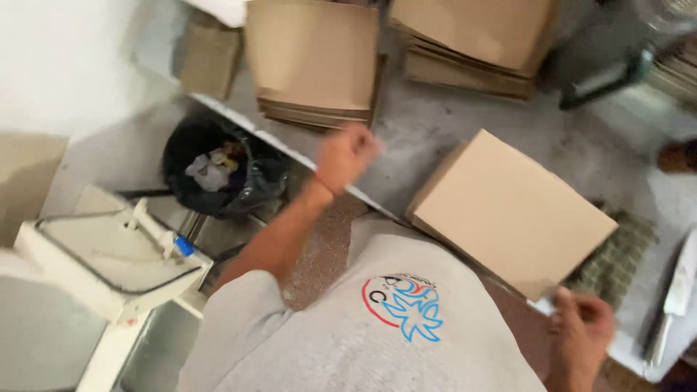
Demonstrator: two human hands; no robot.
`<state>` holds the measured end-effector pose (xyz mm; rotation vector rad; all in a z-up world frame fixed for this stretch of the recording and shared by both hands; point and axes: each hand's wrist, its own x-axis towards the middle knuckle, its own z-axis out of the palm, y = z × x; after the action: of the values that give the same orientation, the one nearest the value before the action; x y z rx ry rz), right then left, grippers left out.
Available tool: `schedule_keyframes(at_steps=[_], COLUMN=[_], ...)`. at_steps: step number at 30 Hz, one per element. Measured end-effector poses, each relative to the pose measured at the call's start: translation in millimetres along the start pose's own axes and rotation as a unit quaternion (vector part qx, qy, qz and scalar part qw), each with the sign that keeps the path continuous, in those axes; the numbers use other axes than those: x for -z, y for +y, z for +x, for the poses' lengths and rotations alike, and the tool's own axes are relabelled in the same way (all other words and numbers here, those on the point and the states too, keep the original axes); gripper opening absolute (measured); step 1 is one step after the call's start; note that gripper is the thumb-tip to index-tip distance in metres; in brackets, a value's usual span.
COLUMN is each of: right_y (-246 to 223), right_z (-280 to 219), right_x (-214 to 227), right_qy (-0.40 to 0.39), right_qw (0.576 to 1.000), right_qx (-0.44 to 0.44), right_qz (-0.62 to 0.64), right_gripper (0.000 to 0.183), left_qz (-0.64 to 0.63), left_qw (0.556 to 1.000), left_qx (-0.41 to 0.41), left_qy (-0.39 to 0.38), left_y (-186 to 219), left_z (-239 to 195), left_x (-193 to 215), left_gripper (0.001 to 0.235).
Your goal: The person assembles flat brown paperboard boxes by folding and interlocking the side flaps. They repeatedly pick up flat sheets, fold the sides into a rectangular box shape, and stack the finished boxes on the table.
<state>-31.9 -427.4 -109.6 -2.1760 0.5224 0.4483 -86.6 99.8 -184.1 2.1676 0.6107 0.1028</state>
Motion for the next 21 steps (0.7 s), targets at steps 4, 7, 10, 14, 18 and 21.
schedule_keyframes(at_steps=[4, 7, 10, 14, 18, 21], right_y=[49.1, 11.5, -7.8, -27.4, -82.3, -148.8], right_z=[55.0, 53.7, 65.6, 75.8, 97.1, 86.8], right_x=[8.5, 0.5, -1.7, 28.9, 37.9, 38.7], right_qy=[0.047, -0.009, -0.063, 0.006, 0.030, 0.034], right_qw=[0.974, 0.974, 0.974, 0.955, 0.905, 0.836], right_qx=[0.145, 0.213, 0.215, 0.288, 0.390, 0.516], right_qz=[0.167, 0.083, 0.044, 0.067, 0.167, 0.185], right_gripper=[0.026, 0.048, 0.066, 0.060, 0.046, 0.031], left_qz=[0.117, 0.210, 0.217, 0.068, -0.059, -0.091], left_qw=[0.918, 0.878, 0.842, 0.795, 0.793, 0.864], left_qx=[0.028, 0.025, -0.143, -0.199, -0.256, -0.195], left_qy=[0.378, 0.429, 0.473, 0.569, 0.549, 0.455], left_y=[-94.5, -187.2, -181.8, -98.3, -0.8, 50.3], left_z=[67.8, 99.5, 108.6, 83.1, 29.9, 2.0], left_x=[113.1, 148.0, 167.5, 194.2, 176.0, 99.2], left_gripper=[0.051, 0.041, 0.007, 0.010, 0.015, 0.038])
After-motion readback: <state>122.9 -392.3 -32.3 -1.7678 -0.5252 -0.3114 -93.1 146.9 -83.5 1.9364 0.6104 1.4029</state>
